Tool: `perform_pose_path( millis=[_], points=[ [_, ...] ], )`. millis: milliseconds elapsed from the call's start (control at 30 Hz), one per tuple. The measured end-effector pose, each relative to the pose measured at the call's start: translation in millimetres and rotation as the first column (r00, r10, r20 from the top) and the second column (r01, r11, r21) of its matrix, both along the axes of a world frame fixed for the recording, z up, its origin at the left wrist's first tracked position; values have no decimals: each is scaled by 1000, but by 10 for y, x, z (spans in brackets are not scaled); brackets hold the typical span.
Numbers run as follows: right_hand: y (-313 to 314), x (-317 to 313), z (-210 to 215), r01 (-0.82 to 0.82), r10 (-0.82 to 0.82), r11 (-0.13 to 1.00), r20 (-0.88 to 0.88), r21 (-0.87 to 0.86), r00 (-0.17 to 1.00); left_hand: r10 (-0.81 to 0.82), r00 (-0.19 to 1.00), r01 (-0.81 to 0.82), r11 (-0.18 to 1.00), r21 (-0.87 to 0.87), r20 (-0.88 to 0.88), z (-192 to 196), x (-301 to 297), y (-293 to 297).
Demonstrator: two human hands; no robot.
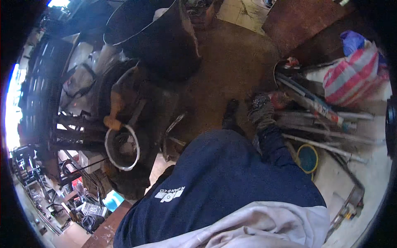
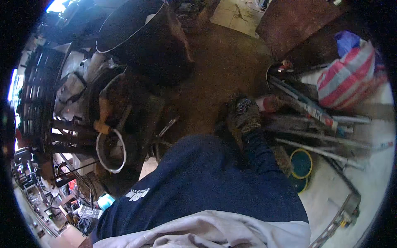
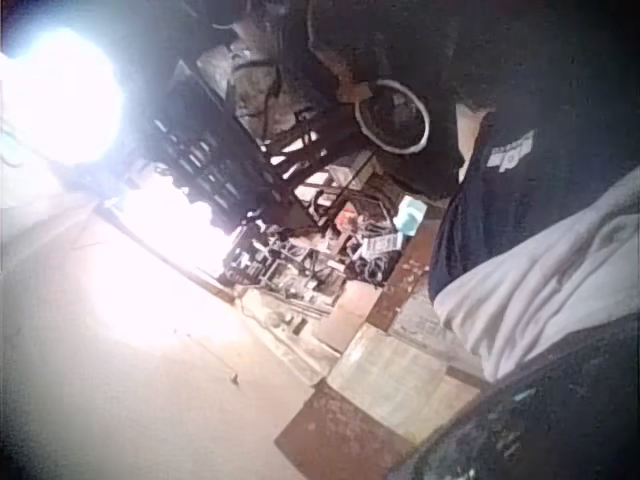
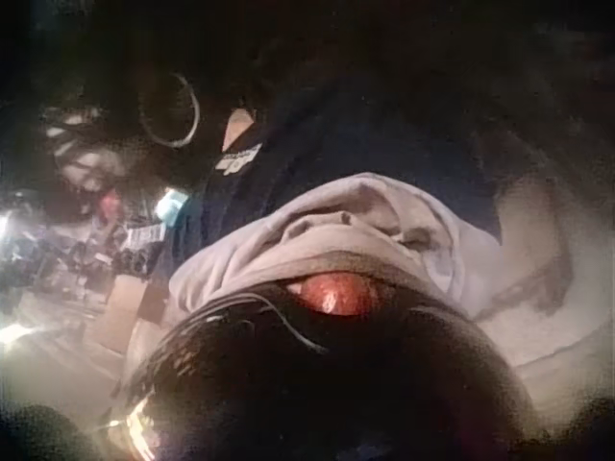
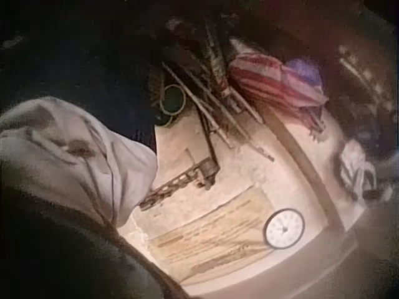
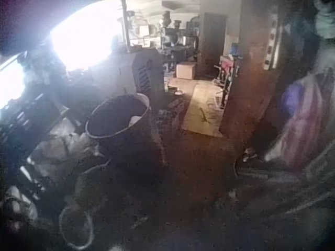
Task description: The person uses an angle grinder to smooth the edges of several small metal components on a workbench, then wipes debris off their gloves and picks up a finished part.
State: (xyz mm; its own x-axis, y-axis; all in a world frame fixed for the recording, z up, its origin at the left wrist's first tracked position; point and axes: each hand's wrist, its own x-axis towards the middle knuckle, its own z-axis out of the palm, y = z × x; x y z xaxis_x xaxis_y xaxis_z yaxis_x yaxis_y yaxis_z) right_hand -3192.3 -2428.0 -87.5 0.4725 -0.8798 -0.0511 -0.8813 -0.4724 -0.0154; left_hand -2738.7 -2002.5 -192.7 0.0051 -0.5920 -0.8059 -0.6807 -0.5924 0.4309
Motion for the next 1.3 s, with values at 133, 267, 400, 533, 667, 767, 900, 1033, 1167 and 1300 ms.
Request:
perform_pose_path(
  millis=[133,267,400,533,667,767,900,1033,1167,1300],
  points=[
    [-1060,-118,-73,-66,66,997,-5,43,998,94,994,-99,988,116,53,303,-233,-571],
    [-2121,-119,-61,-139,140,987,-11,75,990,193,978,-204,964,169,82,561,-533,-1218],
    [-3154,33,-39,-207,209,975,-13,77,978,286,955,-295,940,169,77,590,-853,-1916],
    [-4031,199,-119,-250,256,963,-49,100,966,342,938,-346,924,165,51,462,-1009,-2663],
    [-4757,419,-263,-272,285,954,-92,129,954,378,925,-380,909,170,41,290,-1015,-3346],
    [-5248,599,-347,-277,298,947,-120,161,947,385,923,-384,907,172,30,286,-937,-3899],
    [-5981,921,-429,-307,340,931,-163,197,926,435,900,-434,894,111,15,330,-898,-4789],
    [-6774,1388,-558,-369,417,899,-206,234,885,525,851,-524,849,69,8,390,-979,-5524],
    [-7736,2261,-546,-568,613,787,-201,241,764,682,730,-682,720,130,48,633,-1466,-5824],
    [-8587,3047,-781,-636,692,714,-158,292,704,775,625,-775,600,199,93,895,-1866,-6138]
  ],
)
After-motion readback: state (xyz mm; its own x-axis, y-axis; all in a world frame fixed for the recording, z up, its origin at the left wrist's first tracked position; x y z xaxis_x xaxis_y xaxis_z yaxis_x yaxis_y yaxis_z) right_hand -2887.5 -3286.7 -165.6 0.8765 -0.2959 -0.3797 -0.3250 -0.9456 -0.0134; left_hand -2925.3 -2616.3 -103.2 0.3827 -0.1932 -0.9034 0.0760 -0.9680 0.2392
